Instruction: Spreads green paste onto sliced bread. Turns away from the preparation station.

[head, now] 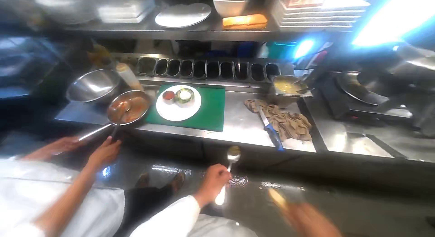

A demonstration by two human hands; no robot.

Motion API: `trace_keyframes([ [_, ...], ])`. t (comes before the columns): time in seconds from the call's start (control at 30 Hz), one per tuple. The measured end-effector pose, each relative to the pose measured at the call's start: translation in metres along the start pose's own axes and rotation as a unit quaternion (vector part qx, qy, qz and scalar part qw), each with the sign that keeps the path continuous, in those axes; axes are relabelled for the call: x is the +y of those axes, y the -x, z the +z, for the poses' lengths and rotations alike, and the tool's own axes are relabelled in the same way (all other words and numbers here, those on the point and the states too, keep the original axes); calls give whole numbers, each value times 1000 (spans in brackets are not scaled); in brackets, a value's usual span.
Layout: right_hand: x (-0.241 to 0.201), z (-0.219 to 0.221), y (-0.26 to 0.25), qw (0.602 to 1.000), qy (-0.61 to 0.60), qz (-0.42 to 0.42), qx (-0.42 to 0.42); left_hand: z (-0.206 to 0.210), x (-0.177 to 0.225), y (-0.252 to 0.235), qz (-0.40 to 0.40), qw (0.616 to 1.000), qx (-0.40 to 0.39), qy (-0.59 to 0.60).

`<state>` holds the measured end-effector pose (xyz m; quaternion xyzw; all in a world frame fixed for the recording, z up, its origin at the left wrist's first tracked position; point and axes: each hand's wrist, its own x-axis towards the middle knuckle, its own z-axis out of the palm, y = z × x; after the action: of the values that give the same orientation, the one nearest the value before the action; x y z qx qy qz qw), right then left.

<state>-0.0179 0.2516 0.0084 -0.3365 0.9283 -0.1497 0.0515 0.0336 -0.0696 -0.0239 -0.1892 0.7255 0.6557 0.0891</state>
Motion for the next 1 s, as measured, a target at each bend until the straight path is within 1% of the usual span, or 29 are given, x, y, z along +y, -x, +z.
trace_keyframes([
  [0.03,-2,3,-56,996,16,-85,20,-10,-8,6,-12,999,47,24],
  [0.07,-9,6,-114,987,32,-157,21,-19,-16,12,-23,995,87,46],
  [0.13,-33,12,-222,967,64,-246,-32,-29,-28,20,-39,985,147,75],
  [0.17,-43,19,-269,953,85,-288,-34,-32,-32,22,-46,981,170,83],
  [0.2,-51,31,-312,940,102,-326,-18,-34,-35,22,-49,977,187,89],
  [0.27,-63,55,-383,916,127,-381,11,-42,-39,16,-37,971,217,95],
  [0.3,-66,68,-408,904,142,-404,7,-47,-43,12,-23,967,233,99],
  [0.33,-65,81,-423,892,157,-424,-10,-49,-47,10,-13,963,246,105],
  [0.43,-52,106,-428,867,166,-466,-57,-63,-48,6,-17,957,263,119],
  [0.5,-39,101,-419,871,145,-466,-52,-73,-44,0,-27,953,274,125],
  [0.57,-29,84,-424,886,102,-451,-42,-77,-37,-12,-41,948,283,137],
  [0.63,-26,72,-452,897,67,-437,-20,-80,-24,-34,-49,946,281,156],
  [0.67,-25,72,-471,897,59,-439,5,-79,-18,-48,-45,945,278,165],
  [0.73,-21,85,-513,890,59,-451,25,-77,-4,-80,-40,944,273,182],
  [0.8,-14,100,-535,897,64,-437,8,-68,8,-114,-40,943,281,174],
  [0.87,-11,103,-517,928,-7,-371,-2,-57,17,-144,-38,941,299,155],
  [0.9,-13,98,-496,945,-75,-318,-19,-52,22,-157,-32,936,315,157],
  [0.93,-14,93,-472,950,-157,-263,-58,-45,28,-171,-25,929,328,169],
  [0.97,-13,89,-449,939,-245,-211,-117,-38,32,-183,-20,923,336,184],
  [1.0,-11,87,-430,911,-328,-161,-193,-32,36,-194,-17,919,340,197],
])
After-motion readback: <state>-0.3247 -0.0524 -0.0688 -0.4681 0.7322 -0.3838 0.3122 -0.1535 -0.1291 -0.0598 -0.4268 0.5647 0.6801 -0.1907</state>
